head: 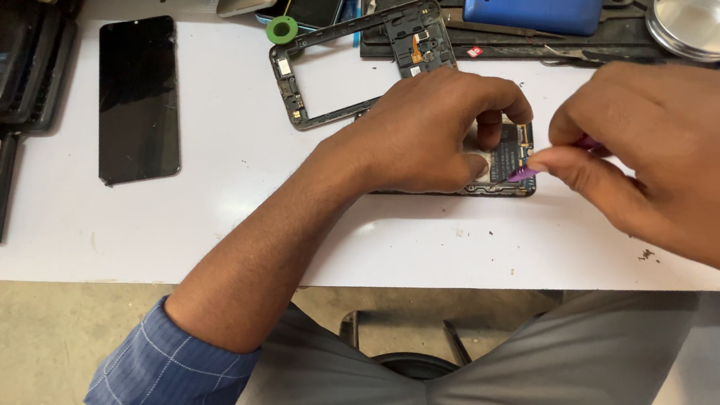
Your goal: The person repairs a disassembled smartphone on a cluttered workbench. They use a purple precision pry tool to work around the battery and internal components, then lift the swollen battery out of the phone body and continue manipulating small internal parts with the tool and fingers.
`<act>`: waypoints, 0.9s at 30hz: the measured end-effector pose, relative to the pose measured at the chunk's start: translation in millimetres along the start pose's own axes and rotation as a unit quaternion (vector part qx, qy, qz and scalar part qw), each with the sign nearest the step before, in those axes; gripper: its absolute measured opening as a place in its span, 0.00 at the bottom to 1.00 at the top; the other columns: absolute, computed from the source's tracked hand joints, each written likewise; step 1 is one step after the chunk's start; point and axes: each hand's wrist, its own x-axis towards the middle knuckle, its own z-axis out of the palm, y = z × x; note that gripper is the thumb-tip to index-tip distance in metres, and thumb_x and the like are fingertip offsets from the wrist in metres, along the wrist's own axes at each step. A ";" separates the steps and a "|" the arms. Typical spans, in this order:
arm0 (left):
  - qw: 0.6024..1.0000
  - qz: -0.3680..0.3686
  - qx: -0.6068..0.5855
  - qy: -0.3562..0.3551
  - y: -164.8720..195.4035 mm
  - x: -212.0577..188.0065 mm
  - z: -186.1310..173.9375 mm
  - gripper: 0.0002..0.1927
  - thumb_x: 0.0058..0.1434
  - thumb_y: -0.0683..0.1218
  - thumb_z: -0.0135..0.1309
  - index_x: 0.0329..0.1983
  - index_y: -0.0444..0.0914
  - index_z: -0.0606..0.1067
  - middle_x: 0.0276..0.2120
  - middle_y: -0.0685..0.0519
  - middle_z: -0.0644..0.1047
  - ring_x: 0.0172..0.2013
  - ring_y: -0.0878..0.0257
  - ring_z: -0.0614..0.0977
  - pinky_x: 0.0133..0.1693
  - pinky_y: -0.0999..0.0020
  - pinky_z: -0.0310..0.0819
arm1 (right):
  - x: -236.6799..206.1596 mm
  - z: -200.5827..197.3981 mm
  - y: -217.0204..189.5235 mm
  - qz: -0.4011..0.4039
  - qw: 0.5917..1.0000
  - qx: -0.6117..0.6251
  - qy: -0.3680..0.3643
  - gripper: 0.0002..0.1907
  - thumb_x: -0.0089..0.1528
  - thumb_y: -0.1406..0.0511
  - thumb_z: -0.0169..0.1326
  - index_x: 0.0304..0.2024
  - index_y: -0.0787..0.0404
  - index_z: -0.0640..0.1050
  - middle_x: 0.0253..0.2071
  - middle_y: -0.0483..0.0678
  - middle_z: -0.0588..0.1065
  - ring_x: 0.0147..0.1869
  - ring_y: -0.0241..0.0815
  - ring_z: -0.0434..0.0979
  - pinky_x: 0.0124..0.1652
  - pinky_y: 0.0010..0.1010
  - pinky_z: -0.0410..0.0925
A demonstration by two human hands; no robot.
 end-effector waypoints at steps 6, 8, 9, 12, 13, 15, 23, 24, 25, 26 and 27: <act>1.000 -0.003 0.005 0.002 -0.8 -0.4 0.5 0.25 0.44 0.39 0.61 0.49 0.41 0.79 0.31 0.58 0.82 0.34 0.63 0.84 0.38 0.65 0.78 | -9.3 3.1 0.1 -0.042 0.996 0.071 0.017 0.05 0.58 0.62 0.59 0.37 0.51 0.79 0.38 0.36 0.75 0.28 0.28 0.77 0.21 0.25 0.63; 1.000 -0.002 0.004 0.001 -0.9 0.0 1.0 0.25 0.44 0.39 0.61 0.49 0.41 0.79 0.31 0.57 0.81 0.34 0.63 0.84 0.37 0.65 0.78 | -11.4 4.4 1.0 -0.035 0.998 0.059 0.008 0.07 0.56 0.63 0.60 0.38 0.50 0.80 0.39 0.37 0.76 0.25 0.30 0.75 0.22 0.28 0.64; 1.000 0.003 0.003 0.002 -1.3 -0.6 0.4 0.25 0.44 0.39 0.62 0.49 0.41 0.79 0.31 0.57 0.81 0.34 0.63 0.84 0.37 0.64 0.78 | -11.3 5.6 1.0 -0.036 0.999 0.028 0.020 0.12 0.56 0.58 0.61 0.41 0.52 0.81 0.37 0.38 0.76 0.27 0.32 0.76 0.23 0.29 0.65; 1.000 0.008 0.002 0.004 -1.7 -0.6 0.0 0.25 0.44 0.40 0.61 0.49 0.41 0.79 0.31 0.57 0.81 0.34 0.63 0.84 0.37 0.65 0.78 | -9.4 7.9 1.7 -0.020 0.999 -0.020 0.028 0.22 0.57 0.51 0.62 0.48 0.53 0.80 0.34 0.39 0.77 0.31 0.34 0.79 0.26 0.32 0.67; 1.000 0.008 0.002 0.005 -1.9 -0.5 0.1 0.25 0.44 0.40 0.61 0.49 0.41 0.79 0.31 0.57 0.81 0.34 0.63 0.85 0.37 0.65 0.78 | -9.1 8.1 1.9 0.000 1.000 -0.006 0.012 0.19 0.59 0.53 0.61 0.49 0.53 0.79 0.35 0.38 0.78 0.32 0.33 0.80 0.27 0.31 0.68; 1.000 0.010 0.002 0.004 -1.6 0.6 0.0 0.25 0.44 0.40 0.61 0.49 0.42 0.79 0.31 0.57 0.81 0.34 0.63 0.85 0.37 0.65 0.78 | -9.3 6.7 2.8 -0.002 0.999 0.042 0.014 0.17 0.60 0.58 0.60 0.50 0.54 0.78 0.37 0.39 0.78 0.35 0.34 0.82 0.27 0.30 0.69; 1.000 0.005 0.006 0.002 -2.7 0.2 1.3 0.25 0.43 0.40 0.61 0.49 0.41 0.79 0.31 0.57 0.82 0.34 0.62 0.85 0.38 0.65 0.79 | -7.7 3.5 4.5 -0.043 0.997 0.044 0.036 0.25 0.57 0.59 0.61 0.57 0.55 0.77 0.38 0.43 0.78 0.39 0.40 0.82 0.33 0.32 0.70; 1.000 0.010 0.005 0.005 -2.8 0.0 1.1 0.25 0.43 0.40 0.61 0.49 0.41 0.79 0.32 0.57 0.82 0.34 0.62 0.85 0.38 0.65 0.79 | -7.4 3.5 4.4 -0.025 0.999 0.024 0.019 0.26 0.58 0.57 0.61 0.58 0.53 0.77 0.37 0.42 0.79 0.38 0.39 0.82 0.33 0.32 0.71; 1.000 0.016 0.004 0.006 -2.4 0.5 0.9 0.25 0.43 0.40 0.61 0.49 0.41 0.79 0.32 0.56 0.82 0.34 0.62 0.85 0.38 0.65 0.79 | -7.6 3.6 4.2 0.017 1.000 0.021 -0.014 0.25 0.60 0.57 0.60 0.59 0.51 0.77 0.36 0.40 0.79 0.36 0.38 0.82 0.32 0.31 0.71; 1.000 0.009 0.005 0.003 -1.8 0.6 0.9 0.25 0.43 0.40 0.61 0.49 0.41 0.79 0.32 0.56 0.82 0.34 0.62 0.85 0.38 0.65 0.79 | -8.3 3.6 4.0 0.029 0.999 0.029 -0.020 0.24 0.60 0.57 0.60 0.59 0.50 0.77 0.36 0.40 0.79 0.36 0.37 0.82 0.32 0.31 0.71; 1.000 0.002 0.006 -0.001 -1.2 0.5 0.6 0.25 0.43 0.40 0.61 0.49 0.41 0.80 0.32 0.56 0.82 0.34 0.62 0.85 0.37 0.65 0.79 | -9.2 3.8 3.8 0.040 0.998 0.037 -0.027 0.23 0.61 0.57 0.60 0.59 0.50 0.77 0.36 0.40 0.79 0.36 0.37 0.82 0.31 0.31 0.70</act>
